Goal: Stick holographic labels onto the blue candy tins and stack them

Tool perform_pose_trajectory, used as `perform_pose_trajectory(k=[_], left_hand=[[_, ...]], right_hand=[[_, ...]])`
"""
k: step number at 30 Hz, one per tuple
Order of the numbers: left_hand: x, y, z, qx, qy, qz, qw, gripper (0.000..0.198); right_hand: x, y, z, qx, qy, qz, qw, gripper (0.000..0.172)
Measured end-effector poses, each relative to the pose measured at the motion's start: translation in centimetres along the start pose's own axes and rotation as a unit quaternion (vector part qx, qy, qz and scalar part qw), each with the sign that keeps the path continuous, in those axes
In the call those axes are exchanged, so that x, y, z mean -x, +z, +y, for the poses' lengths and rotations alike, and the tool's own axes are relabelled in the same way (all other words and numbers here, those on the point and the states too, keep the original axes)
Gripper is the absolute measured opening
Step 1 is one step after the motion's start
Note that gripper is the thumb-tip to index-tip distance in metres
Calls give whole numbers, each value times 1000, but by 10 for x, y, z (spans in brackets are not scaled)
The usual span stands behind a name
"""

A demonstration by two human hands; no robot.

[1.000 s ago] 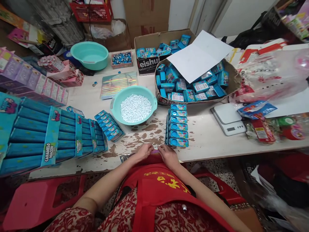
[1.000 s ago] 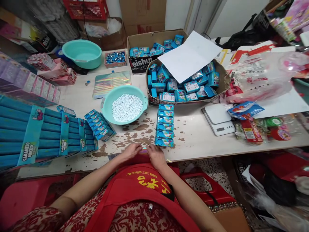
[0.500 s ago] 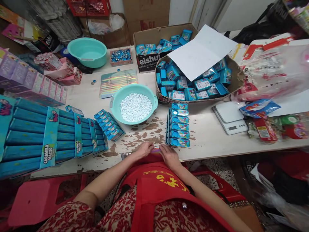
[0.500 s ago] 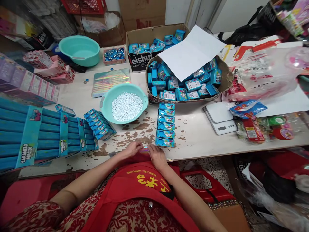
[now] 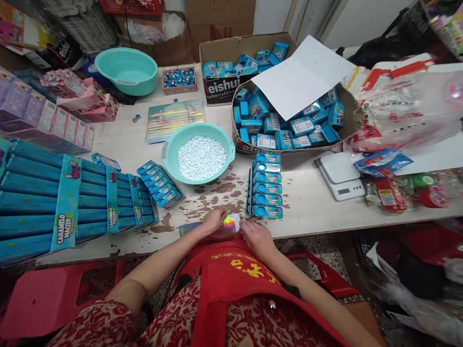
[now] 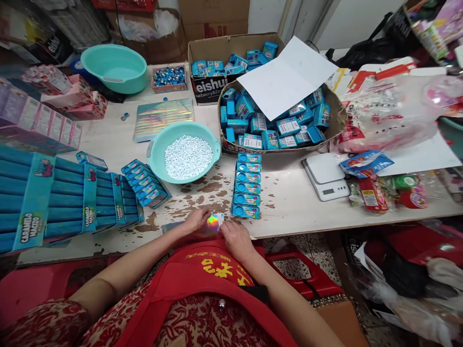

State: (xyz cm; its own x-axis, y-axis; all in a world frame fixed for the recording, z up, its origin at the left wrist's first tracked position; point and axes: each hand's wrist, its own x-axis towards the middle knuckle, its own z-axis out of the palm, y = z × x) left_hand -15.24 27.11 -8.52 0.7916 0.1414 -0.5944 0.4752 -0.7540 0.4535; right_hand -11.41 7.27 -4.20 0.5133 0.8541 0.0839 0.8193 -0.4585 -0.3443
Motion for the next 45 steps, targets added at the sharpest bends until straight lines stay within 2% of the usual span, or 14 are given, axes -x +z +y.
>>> perform_pose_trajectory(k=[3,5,7,9,11,13,16,21,24,33,37,39,42,45], left_hand=[[7,-12,7,41,19,19,999,30],[20,-27,19,144,72,64,985,34],[37,-42,38,281,155,70,945,39],[54,-52,59,380,225,5,897,49],[65,-54,78,422,230,-69,874,50],[69,-50,89,442,174,-98,874,34],[63,-45,93,450,124,-85,880,26],[49,-59,94,407,154,-70,897,24],[42,-66,98,375,177,-54,908,18],[27,-57,98,318,198,-22,927,10],[19,-45,101,371,156,-37,915,13],[16,-40,100,350,123,-29,928,14],[14,-36,93,245,89,8,965,17],[23,-31,87,242,86,59,965,35]], right_hand=[[10,-48,-6,-123,75,49,988,16],[13,-77,-10,-217,141,76,963,16],[14,-98,-13,-294,205,97,929,16],[13,-107,-15,-347,252,111,897,18],[12,-107,-17,-379,283,127,872,20],[11,-99,-17,-388,314,141,855,22],[9,-84,-15,-357,350,180,847,25],[-1,-67,-3,-252,349,285,856,26],[-5,-61,4,-202,348,317,859,26],[-11,-46,15,-255,369,318,835,24],[-12,-41,22,-334,411,341,777,29],[-13,-42,23,-368,431,338,751,35],[-14,-47,21,-389,447,322,738,41],[-16,-50,17,-402,468,309,724,57]])
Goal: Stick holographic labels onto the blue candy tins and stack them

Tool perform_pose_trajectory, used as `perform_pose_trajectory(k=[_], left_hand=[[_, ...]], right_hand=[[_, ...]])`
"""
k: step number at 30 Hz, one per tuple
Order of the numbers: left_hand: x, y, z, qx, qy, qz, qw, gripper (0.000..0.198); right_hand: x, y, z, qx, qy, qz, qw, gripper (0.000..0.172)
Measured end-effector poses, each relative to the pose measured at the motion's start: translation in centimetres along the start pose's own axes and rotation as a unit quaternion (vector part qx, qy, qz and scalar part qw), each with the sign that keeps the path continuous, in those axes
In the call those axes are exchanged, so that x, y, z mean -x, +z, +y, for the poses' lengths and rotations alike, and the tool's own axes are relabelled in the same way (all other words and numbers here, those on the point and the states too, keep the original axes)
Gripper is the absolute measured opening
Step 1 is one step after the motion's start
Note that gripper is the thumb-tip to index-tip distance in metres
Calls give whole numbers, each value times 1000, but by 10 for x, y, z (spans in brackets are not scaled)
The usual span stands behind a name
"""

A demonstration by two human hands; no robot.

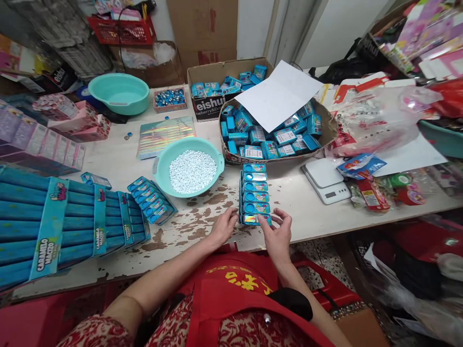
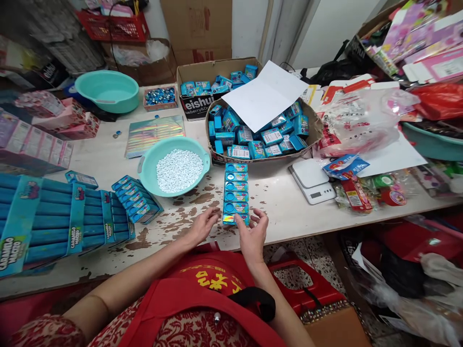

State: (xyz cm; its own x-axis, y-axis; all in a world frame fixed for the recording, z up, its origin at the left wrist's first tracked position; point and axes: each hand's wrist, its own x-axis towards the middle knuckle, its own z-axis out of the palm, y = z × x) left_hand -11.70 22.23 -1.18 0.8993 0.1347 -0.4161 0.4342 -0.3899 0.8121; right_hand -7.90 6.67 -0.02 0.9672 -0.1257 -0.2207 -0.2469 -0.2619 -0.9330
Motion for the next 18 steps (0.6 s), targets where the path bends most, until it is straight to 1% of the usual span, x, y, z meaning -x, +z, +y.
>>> perform_pose_trajectory(k=[1,2,3,5,7,9,12,16,18], left_hand=[[6,2,0,11,13,6,1000,44],[12,5,0,15,29,-2,999,54],[18,9,0,10,46,-25,999,63],[27,18,2,-28,69,-89,993,82],[29,26,3,-83,70,-127,986,93],[26,29,3,-136,61,-127,981,95],[19,21,-1,-170,54,-117,977,90],[17,-5,-15,-170,44,-123,977,80],[20,-19,-27,-156,23,-145,977,79]], right_hand=[[1,1,0,1,7,-4,1000,60],[1,2,1,2,10,-8,1000,60],[1,4,3,1,10,-10,1000,58],[0,5,7,-3,4,-6,1000,54],[-1,6,11,0,-3,0,1000,53],[-2,4,14,15,-12,-2,1000,51],[-4,1,15,39,-33,-10,999,46],[-6,-8,21,4,-13,-44,999,45],[-7,-15,29,-8,-2,-42,999,47]])
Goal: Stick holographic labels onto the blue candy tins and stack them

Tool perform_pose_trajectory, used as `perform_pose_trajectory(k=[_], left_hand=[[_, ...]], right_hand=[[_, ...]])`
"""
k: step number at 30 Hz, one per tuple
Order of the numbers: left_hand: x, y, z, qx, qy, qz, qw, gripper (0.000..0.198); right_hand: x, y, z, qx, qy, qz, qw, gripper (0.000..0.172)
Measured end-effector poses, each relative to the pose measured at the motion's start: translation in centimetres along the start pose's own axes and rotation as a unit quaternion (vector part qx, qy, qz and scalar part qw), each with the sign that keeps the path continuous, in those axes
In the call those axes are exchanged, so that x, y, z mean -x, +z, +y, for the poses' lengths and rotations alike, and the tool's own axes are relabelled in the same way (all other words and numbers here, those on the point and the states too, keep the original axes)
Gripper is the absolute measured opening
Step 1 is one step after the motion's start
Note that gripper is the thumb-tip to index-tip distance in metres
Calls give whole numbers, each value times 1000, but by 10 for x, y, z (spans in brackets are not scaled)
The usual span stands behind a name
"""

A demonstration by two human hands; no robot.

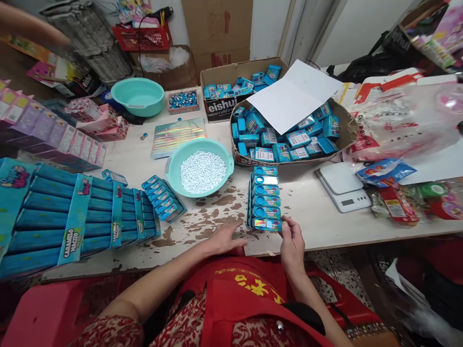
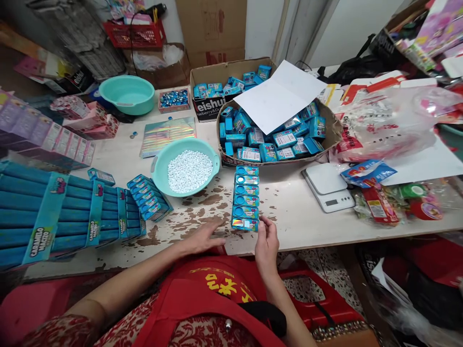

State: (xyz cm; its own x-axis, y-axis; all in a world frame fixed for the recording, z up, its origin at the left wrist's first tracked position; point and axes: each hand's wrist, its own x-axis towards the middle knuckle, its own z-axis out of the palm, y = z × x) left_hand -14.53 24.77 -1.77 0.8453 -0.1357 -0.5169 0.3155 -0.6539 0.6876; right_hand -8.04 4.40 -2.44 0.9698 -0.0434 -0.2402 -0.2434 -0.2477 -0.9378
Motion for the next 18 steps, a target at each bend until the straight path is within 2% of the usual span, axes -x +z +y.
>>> perform_pose_trajectory(k=[3,6,8,11,14,18], left_hand=[[11,-7,-20,29,-37,-62,997,71],[18,-4,-30,52,-47,-105,992,47],[20,0,-30,29,-27,-101,994,33],[22,4,-26,-54,-14,-73,996,22],[22,5,-24,-107,-36,-60,992,20],[19,6,-29,-137,-53,-48,988,21]], right_hand=[[1,-10,18,4,20,21,1000,52],[4,-14,36,5,62,9,998,59],[6,-14,43,5,82,-4,997,62],[9,-12,46,6,119,-11,993,67],[11,-10,46,-3,160,-21,987,72],[11,-8,52,-37,147,-32,988,66]])
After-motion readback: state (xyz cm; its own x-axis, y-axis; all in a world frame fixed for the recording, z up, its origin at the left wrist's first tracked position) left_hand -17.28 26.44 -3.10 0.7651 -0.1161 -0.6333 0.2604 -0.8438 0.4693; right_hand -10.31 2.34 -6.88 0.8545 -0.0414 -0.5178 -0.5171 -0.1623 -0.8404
